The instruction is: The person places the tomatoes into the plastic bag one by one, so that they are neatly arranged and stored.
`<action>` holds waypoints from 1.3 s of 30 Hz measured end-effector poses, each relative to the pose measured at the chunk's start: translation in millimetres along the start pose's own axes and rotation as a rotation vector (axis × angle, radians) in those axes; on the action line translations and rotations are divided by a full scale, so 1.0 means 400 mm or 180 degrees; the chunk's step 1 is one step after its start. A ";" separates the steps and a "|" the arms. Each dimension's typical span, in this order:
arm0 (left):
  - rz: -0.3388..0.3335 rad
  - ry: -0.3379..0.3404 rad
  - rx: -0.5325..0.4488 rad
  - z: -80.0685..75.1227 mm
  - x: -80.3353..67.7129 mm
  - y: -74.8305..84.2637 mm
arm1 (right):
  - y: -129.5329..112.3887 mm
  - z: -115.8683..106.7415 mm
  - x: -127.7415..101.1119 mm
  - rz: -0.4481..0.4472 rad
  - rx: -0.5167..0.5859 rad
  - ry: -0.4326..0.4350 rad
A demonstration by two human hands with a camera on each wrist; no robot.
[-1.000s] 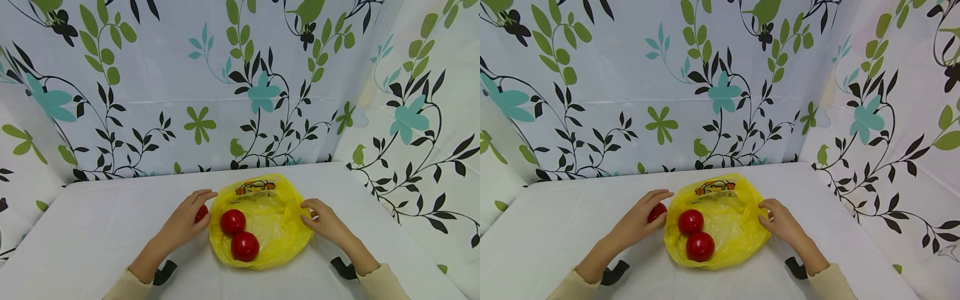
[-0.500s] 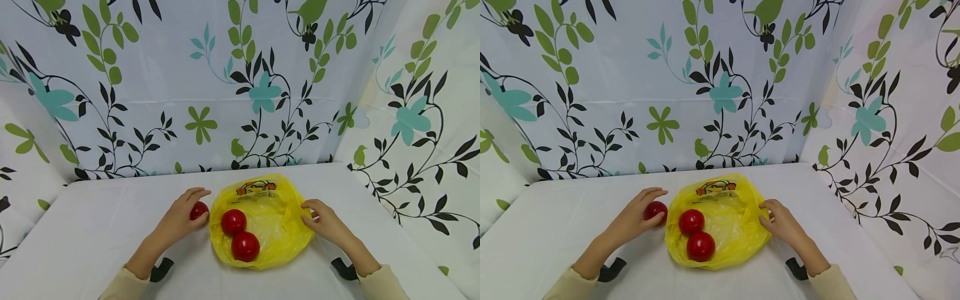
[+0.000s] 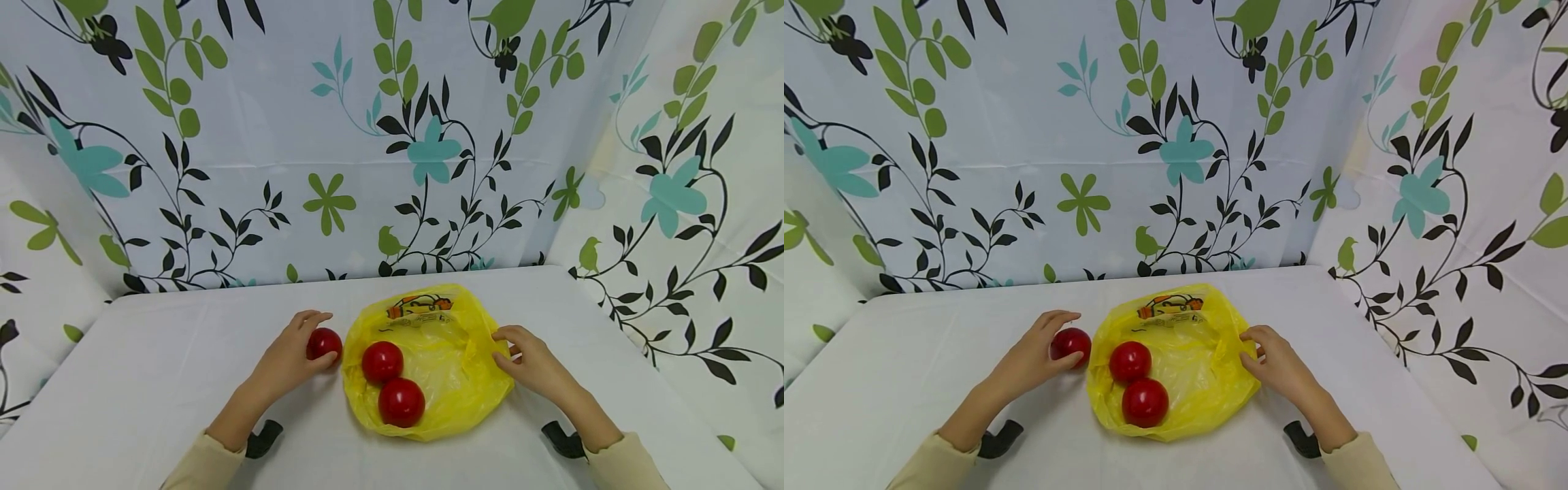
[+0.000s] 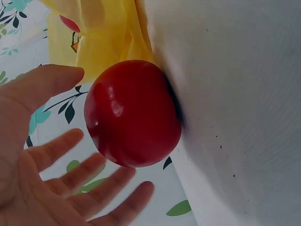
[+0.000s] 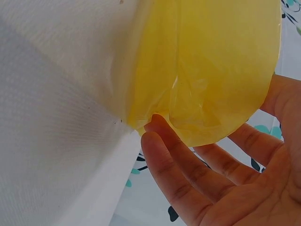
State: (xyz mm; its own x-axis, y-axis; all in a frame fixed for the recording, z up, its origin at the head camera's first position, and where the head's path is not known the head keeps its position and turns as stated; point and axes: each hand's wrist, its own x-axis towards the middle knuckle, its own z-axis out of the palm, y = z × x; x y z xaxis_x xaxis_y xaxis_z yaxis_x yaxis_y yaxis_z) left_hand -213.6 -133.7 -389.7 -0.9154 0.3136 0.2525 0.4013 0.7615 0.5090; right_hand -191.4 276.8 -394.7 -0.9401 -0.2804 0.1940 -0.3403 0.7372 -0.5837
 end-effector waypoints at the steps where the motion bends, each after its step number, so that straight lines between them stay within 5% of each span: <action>1: -0.0080 -0.0029 -0.0045 0.000 0.000 -0.001 | 0.000 0.000 0.000 0.0002 -0.0008 0.0002; 10: -0.0472 -0.0243 -0.0416 0.003 0.002 -0.005 | 0.000 0.000 0.001 -0.0062 0.0018 0.0015; 39: -0.0435 -0.0191 -0.0435 0.030 0.009 -0.024 | 0.000 0.001 0.002 -0.0048 0.0004 0.0004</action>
State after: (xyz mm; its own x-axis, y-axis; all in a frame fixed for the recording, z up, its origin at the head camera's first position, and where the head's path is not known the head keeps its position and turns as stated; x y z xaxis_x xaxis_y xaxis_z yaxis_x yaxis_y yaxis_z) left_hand -221.1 -133.1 -403.4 -0.9603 0.2491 0.1260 0.2702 0.7165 0.6431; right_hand -192.1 276.2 -394.9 -0.9349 -0.2907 0.2038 -0.3544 0.7320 -0.5818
